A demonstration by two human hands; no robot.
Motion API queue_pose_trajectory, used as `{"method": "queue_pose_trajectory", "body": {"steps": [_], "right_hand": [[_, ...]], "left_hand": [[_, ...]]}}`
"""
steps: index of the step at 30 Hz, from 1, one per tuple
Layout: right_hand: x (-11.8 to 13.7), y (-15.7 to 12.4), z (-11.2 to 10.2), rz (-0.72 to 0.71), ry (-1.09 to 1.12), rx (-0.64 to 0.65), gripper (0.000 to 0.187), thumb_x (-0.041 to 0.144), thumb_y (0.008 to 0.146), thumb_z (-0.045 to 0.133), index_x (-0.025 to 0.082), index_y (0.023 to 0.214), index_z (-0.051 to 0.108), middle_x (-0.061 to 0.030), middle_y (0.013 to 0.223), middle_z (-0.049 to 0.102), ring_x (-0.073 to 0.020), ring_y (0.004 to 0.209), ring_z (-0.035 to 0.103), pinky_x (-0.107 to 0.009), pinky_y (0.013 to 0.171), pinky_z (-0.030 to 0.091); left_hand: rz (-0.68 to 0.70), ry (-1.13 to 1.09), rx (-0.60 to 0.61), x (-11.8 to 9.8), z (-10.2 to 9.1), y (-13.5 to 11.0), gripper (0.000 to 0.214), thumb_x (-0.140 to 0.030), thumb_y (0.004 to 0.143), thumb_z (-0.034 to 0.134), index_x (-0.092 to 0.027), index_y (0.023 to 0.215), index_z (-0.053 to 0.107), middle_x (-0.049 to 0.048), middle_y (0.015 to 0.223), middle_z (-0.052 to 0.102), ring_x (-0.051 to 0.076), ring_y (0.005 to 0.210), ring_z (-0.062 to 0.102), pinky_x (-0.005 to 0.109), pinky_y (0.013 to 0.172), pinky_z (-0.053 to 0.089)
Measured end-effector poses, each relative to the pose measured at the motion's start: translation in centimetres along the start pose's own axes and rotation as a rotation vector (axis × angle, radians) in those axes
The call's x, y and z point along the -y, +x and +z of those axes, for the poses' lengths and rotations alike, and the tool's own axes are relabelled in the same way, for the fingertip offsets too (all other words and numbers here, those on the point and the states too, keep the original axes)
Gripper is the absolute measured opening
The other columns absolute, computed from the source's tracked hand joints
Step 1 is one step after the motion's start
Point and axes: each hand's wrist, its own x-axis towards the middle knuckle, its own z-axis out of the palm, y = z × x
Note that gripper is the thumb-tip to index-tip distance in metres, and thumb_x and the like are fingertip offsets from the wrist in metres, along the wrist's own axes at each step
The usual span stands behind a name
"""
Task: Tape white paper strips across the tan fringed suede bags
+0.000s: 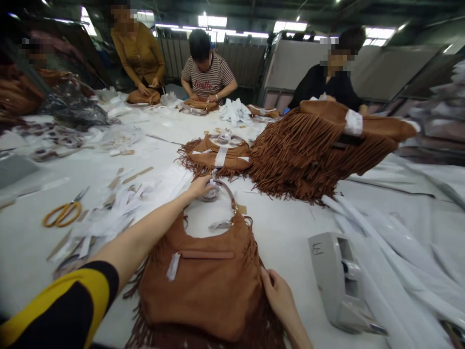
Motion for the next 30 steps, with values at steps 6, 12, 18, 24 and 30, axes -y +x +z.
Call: {"method": "queue_pose_trajectory", "body": {"steps": [6,12,18,24,30], "right_hand": [[-0.7,-1.9,0.6,0.119,0.025,-0.136,0.056,0.074,0.073,0.037,0.021,0.073,0.057,-0.0064,0.073,0.066,-0.0251,0.076,0.062,-0.031,0.07,0.048],[-0.5,-0.7,1.1,0.309,-0.035,-0.217,0.068,0.075,0.069,0.03,0.021,0.098,0.059,-0.0107,0.094,0.07,-0.0304,0.092,0.064,-0.039,0.08,0.049],[-1.2,-0.8,1.9,0.245,0.002,-0.131,0.076,0.074,0.076,0.02,0.019,0.107,0.062,-0.0139,0.119,0.063,-0.0276,0.116,0.056,-0.038,0.098,0.043],[0.0,-1.3,1.6,0.221,-0.218,-0.055,0.075,0.064,0.085,0.004,0.02,0.101,0.063,-0.0156,0.1,0.069,-0.0305,0.1,0.063,-0.04,0.084,0.046],[0.2,-2.4,1.2,0.166,-0.287,-0.156,0.065,0.063,0.088,0.011,0.022,0.081,0.061,-0.0128,0.089,0.07,-0.0286,0.088,0.064,-0.035,0.074,0.044]], "left_hand": [[0.055,0.018,0.014,-1.4,1.7,1.8,0.039,-0.042,0.083,0.062,-0.021,0.114,0.054,0.0095,0.108,0.065,0.023,0.1,0.06,0.029,0.083,0.044],[0.018,0.029,-0.004,-1.4,3.1,4.0,0.037,-0.043,0.086,0.058,-0.021,0.115,0.053,0.0117,0.108,0.065,0.024,0.101,0.061,0.031,0.083,0.043],[-0.003,-0.018,-0.031,-0.6,4.1,5.1,0.034,-0.042,0.086,0.057,-0.022,0.114,0.056,0.0109,0.109,0.066,0.025,0.103,0.06,0.034,0.086,0.044],[0.088,-0.101,-0.046,-1.0,2.0,4.2,0.06,-0.034,0.073,0.07,-0.015,0.126,0.05,0.0134,0.125,0.058,0.026,0.116,0.053,0.034,0.098,0.04],[0.155,-0.202,-0.188,0.6,-4.0,-8.1,0.053,-0.041,0.084,0.055,-0.017,0.131,0.047,0.0109,0.131,0.054,0.025,0.124,0.047,0.04,0.108,0.034]]}}
